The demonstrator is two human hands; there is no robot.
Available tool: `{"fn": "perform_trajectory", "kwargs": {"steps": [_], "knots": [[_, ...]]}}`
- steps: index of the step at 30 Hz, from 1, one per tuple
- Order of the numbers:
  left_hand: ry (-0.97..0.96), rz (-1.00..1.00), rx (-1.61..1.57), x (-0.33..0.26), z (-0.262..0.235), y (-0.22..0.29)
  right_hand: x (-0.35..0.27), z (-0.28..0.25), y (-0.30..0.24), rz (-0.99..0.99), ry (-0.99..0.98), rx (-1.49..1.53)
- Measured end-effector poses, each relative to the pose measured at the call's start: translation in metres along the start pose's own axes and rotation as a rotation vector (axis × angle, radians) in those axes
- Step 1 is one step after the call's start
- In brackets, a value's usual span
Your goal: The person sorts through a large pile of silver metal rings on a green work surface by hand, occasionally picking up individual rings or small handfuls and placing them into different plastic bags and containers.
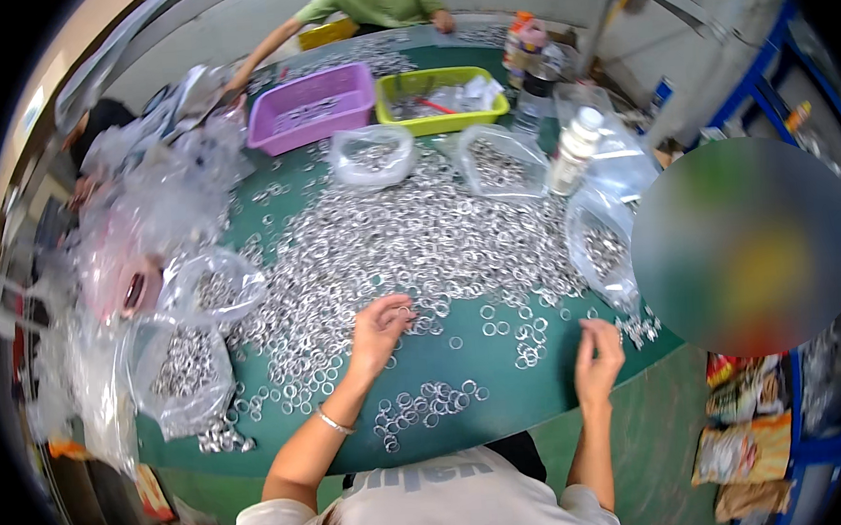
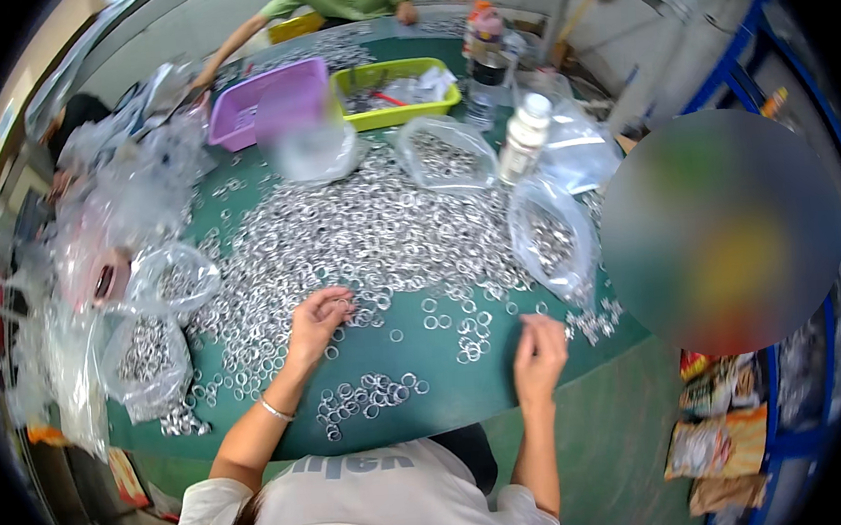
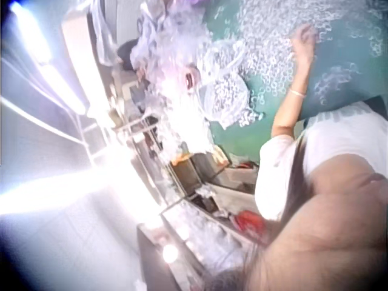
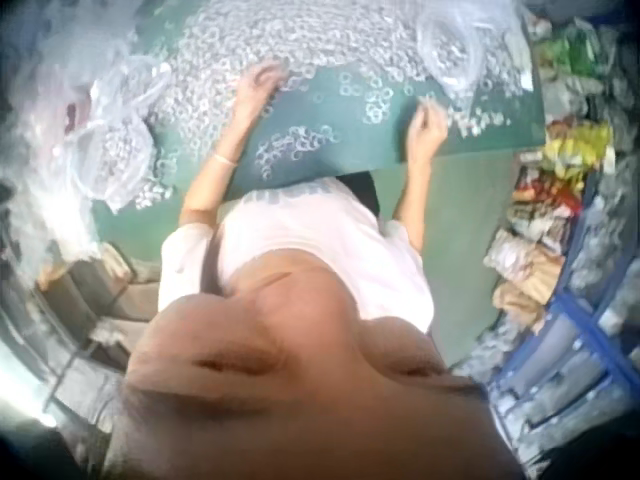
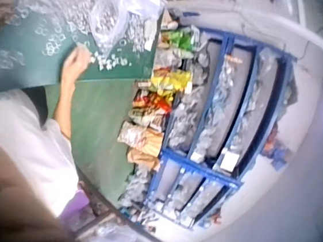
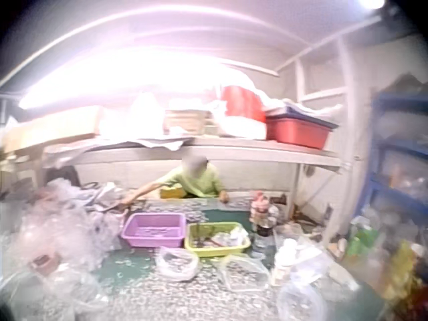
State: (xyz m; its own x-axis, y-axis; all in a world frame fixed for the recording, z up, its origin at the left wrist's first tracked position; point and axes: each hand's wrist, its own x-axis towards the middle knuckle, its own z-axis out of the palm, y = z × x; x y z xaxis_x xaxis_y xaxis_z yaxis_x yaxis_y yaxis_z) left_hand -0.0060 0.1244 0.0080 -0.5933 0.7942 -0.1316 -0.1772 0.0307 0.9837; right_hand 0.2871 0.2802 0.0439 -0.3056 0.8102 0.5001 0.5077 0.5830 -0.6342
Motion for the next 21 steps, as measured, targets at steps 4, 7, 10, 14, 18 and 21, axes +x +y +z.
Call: {"fn": "perform_trajectory", "kwargs": {"steps": [4,7,10,14,18,21], "knots": [[0.051,-0.01,0.064,-0.002,-0.005,-0.003,0.013,0.071,-0.052,-0.1,-0.494,0.173],[0.087,-0.036,0.065,-0.001,-0.006,0.006,0.025,0.126,-0.082,-0.309,-0.593,-0.063],[0.129,0.171,0.055,-0.005,-0.015,-0.002,0.01,0.163,-0.094,-0.421,-0.597,-0.135],[0.166,0.142,0.05,-0.008,-0.028,0.001,-0.006,0.15,-0.095,-0.509,-0.736,-0.148],[0.268,0.307,0.003,-0.01,-0.043,0.002,-0.01,0.123,-0.08,-0.604,-0.785,-0.22],[0.421,0.405,0.155,-0.013,-0.045,0.012,-0.002,0.114,-0.063,-0.544,-0.652,-0.236]]}}
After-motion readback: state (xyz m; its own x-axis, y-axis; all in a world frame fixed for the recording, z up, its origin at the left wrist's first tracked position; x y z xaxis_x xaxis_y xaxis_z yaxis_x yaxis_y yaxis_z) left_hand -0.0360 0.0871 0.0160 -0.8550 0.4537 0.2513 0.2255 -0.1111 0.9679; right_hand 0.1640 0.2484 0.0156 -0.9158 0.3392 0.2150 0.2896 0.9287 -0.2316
